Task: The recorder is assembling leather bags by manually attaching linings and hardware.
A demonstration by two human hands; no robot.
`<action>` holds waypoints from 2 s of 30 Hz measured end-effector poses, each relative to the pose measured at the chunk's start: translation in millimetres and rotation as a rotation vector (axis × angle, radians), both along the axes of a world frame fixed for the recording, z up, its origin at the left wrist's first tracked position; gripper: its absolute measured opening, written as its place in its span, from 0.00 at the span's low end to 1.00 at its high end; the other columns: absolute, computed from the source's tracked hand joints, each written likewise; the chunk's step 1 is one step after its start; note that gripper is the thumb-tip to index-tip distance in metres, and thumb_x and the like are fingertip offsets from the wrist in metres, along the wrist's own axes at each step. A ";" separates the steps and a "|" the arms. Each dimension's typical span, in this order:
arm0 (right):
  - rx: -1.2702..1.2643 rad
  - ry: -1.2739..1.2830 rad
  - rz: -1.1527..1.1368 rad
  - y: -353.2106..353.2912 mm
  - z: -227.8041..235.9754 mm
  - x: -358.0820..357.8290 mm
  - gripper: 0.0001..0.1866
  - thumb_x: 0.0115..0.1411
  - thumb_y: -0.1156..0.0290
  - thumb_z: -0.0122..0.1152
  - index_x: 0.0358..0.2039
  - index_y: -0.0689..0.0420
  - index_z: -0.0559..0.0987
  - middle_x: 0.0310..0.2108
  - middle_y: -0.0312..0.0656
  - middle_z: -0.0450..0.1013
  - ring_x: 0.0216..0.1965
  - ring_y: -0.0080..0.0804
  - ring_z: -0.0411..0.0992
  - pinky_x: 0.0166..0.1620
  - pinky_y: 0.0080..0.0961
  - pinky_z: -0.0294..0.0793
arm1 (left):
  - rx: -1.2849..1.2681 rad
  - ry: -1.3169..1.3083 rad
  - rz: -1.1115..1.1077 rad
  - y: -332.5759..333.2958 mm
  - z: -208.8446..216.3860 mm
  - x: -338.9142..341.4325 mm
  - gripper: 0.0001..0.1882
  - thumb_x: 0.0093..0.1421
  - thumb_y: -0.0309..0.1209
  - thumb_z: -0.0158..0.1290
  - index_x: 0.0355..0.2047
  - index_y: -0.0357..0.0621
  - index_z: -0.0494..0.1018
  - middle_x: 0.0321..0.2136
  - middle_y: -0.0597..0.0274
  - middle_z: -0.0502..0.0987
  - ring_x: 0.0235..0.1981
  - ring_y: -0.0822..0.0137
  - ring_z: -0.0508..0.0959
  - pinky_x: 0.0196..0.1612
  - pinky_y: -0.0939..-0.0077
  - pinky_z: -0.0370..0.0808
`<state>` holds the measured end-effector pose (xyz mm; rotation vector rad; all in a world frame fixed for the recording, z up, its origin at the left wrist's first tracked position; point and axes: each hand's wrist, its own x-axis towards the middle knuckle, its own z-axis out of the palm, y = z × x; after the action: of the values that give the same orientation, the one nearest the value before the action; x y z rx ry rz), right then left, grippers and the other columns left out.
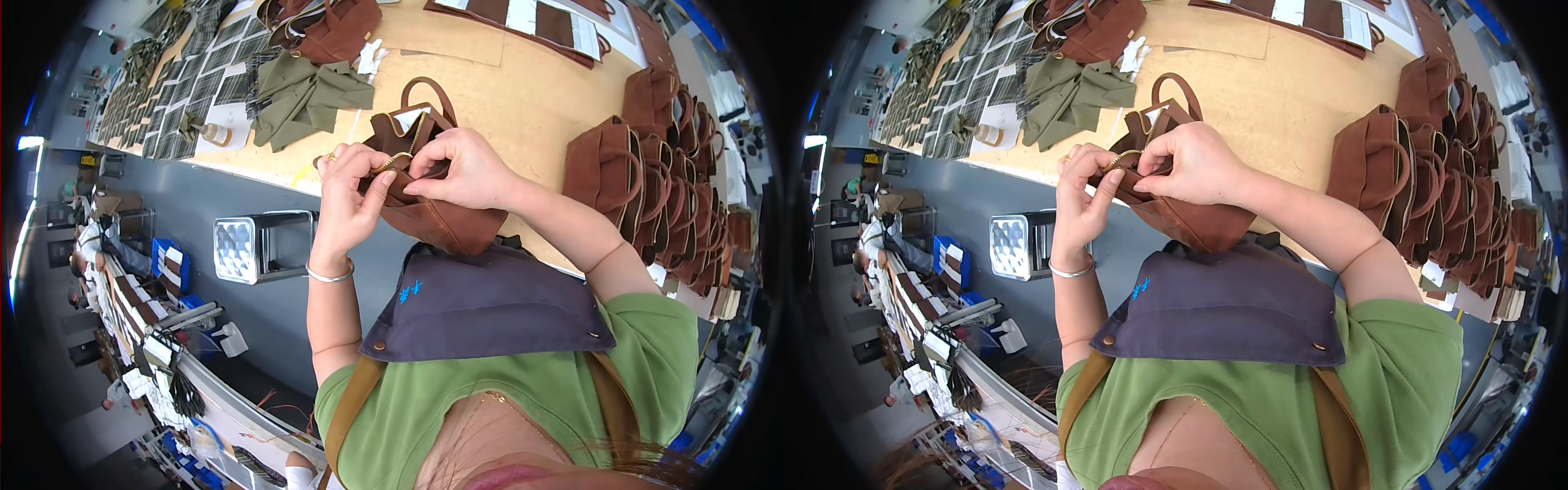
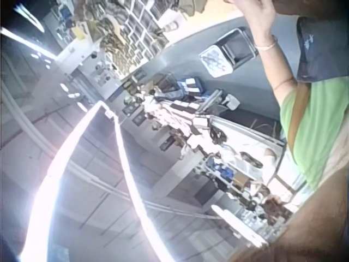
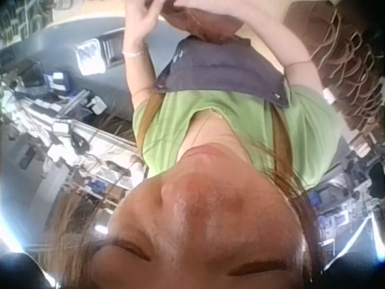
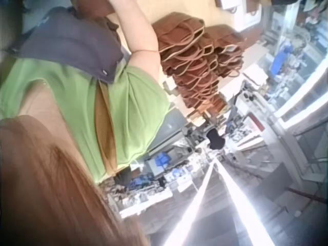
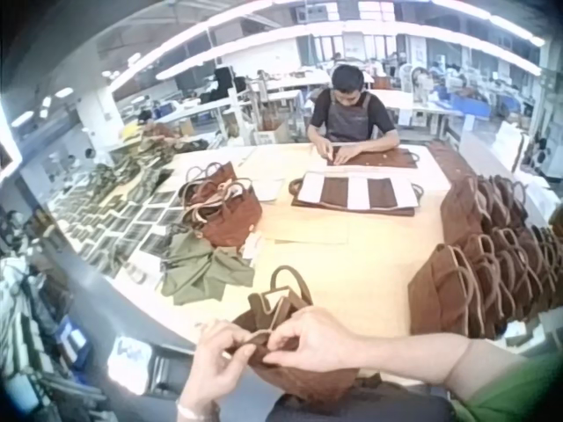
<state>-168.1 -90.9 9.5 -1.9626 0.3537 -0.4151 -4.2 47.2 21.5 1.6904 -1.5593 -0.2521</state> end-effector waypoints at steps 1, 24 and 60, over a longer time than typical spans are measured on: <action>-0.023 -0.012 -0.007 0.5 -1.5 -0.3 0.10 0.50 0.69 0.75 0.24 0.60 0.82 0.23 0.37 0.78 0.26 0.21 0.75 0.33 0.21 0.74 | 0.005 -0.001 -0.004 -0.4 0.3 -0.2 0.04 0.56 0.27 0.59 0.31 0.42 0.76 0.27 0.67 0.72 0.31 0.67 0.67 0.44 0.71 0.56; 0.093 0.002 -0.009 -0.5 2.7 6.3 0.10 0.52 0.70 0.73 0.24 0.62 0.81 0.22 0.37 0.77 0.26 0.21 0.74 0.33 0.21 0.73 | 0.115 0.281 -0.024 -5.3 -2.7 7.4 0.05 0.54 0.28 0.62 0.28 0.42 0.77 0.21 0.69 0.71 0.26 0.70 0.65 0.42 0.71 0.56; -0.489 0.078 0.340 -62.7 3.9 -3.7 0.12 0.59 0.61 0.56 0.32 0.57 0.80 0.32 0.43 0.75 0.38 0.42 0.74 0.41 0.37 0.73 | 0.184 0.476 -0.163 -6.6 -13.7 17.6 0.07 0.59 0.26 0.59 0.36 0.35 0.78 0.22 0.63 0.70 0.25 0.72 0.68 0.30 0.77 0.66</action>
<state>-171.8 -153.6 13.4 -2.4660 -0.0459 -0.2146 13.4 40.6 7.8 1.4947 -1.3397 -0.8411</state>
